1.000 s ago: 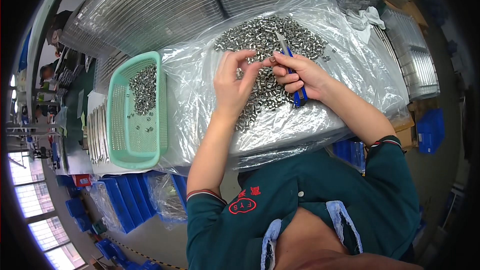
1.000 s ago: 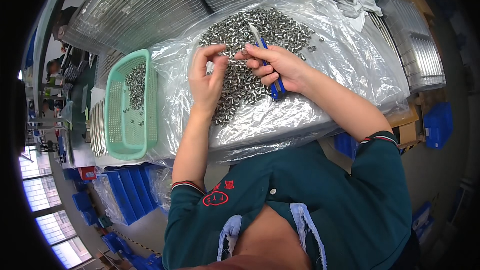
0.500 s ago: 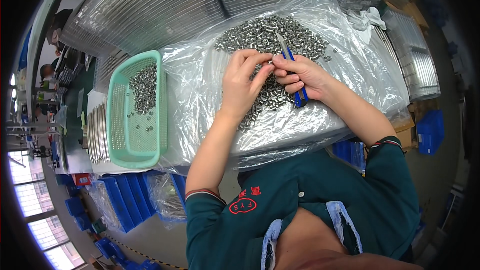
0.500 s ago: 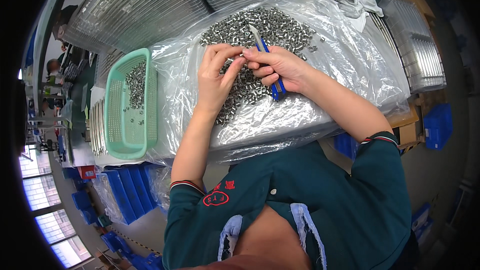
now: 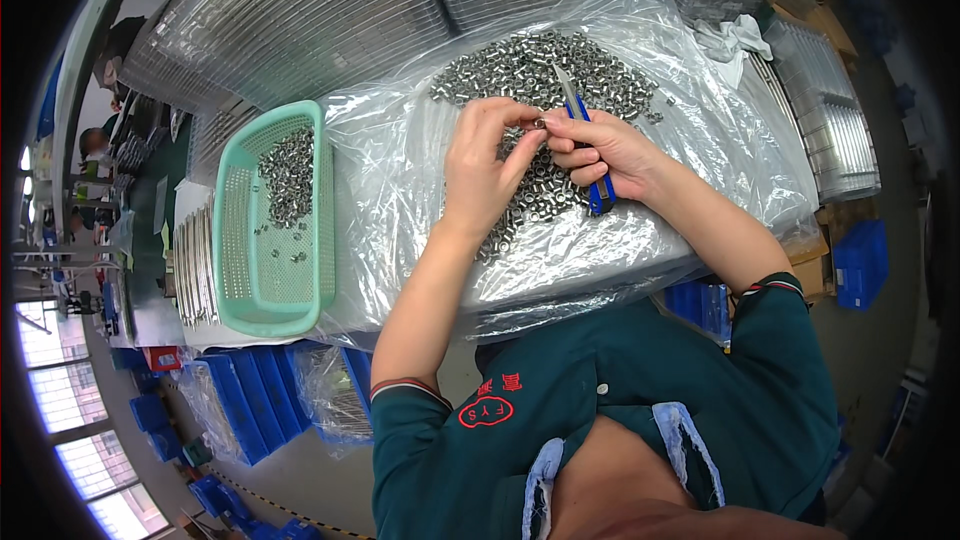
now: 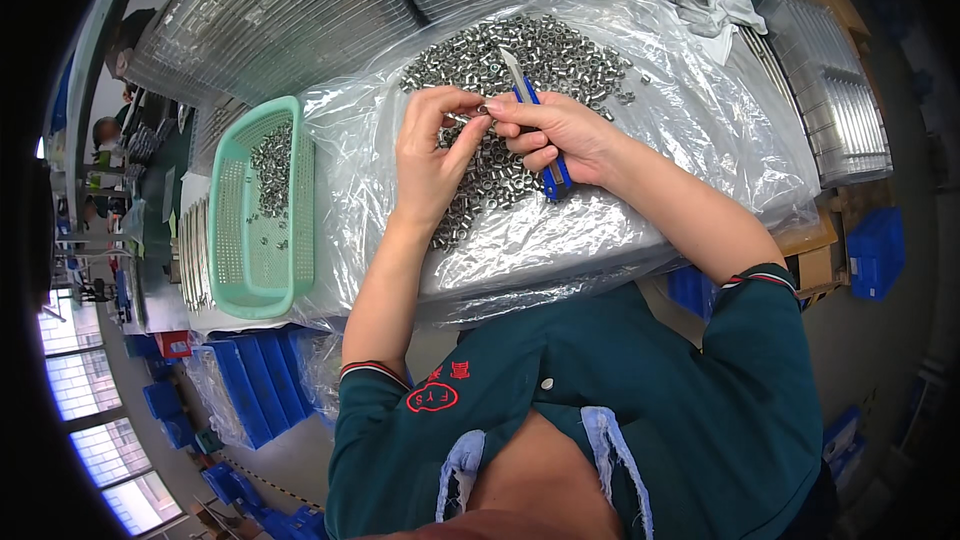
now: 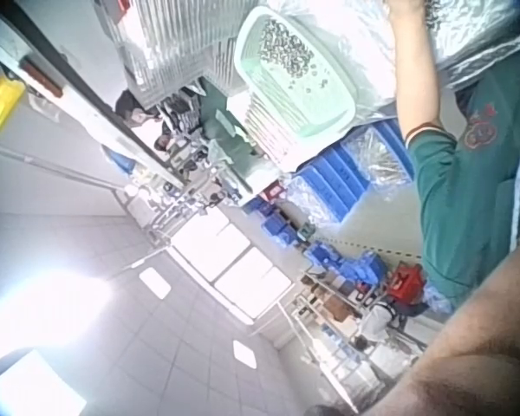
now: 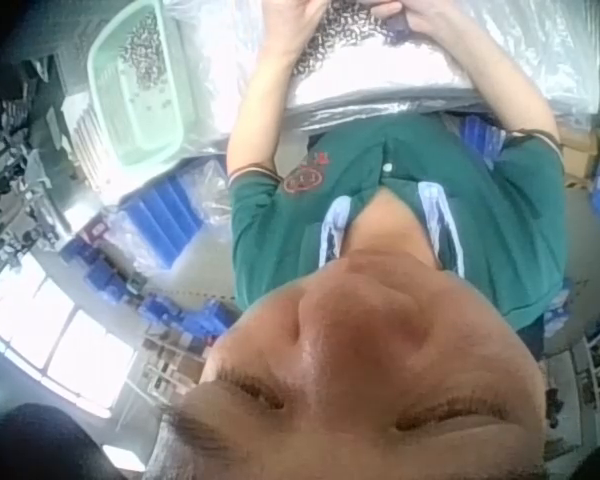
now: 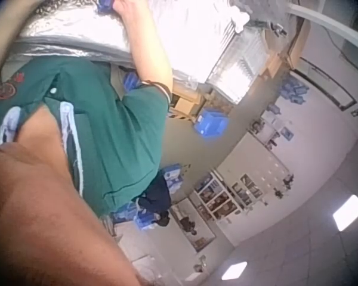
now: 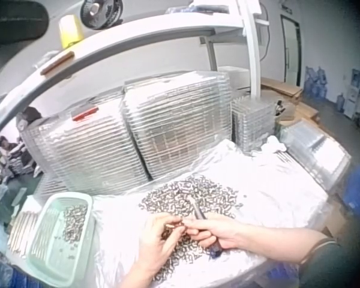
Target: Inspecting and sorting small metal industrial components using nippers at a workbench.
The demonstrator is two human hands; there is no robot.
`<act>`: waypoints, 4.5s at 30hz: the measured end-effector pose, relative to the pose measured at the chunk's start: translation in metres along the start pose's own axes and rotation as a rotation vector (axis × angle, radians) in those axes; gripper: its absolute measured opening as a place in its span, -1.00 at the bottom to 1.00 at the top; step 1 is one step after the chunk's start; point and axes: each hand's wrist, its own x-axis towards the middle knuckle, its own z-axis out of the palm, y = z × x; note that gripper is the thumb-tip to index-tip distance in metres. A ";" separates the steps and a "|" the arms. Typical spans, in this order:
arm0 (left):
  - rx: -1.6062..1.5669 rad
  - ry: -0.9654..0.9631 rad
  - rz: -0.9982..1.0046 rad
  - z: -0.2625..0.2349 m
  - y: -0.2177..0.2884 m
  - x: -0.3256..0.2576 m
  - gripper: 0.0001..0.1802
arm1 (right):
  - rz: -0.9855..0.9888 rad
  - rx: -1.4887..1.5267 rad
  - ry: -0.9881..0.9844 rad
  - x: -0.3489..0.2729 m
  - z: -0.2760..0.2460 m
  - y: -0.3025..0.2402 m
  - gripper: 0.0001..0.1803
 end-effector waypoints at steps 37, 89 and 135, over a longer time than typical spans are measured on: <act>0.164 0.072 0.053 -0.005 0.001 0.005 -0.82 | -0.876 -1.564 0.337 -0.012 0.003 -0.007 -0.69; -0.351 -0.080 -0.264 -0.001 0.001 -0.001 -0.80 | -0.089 -0.238 0.034 -0.002 0.000 -0.003 -0.82; -1.070 -0.026 -0.815 -0.017 -0.010 0.005 -0.78 | -0.793 -0.432 0.248 -0.012 0.009 -0.015 -0.63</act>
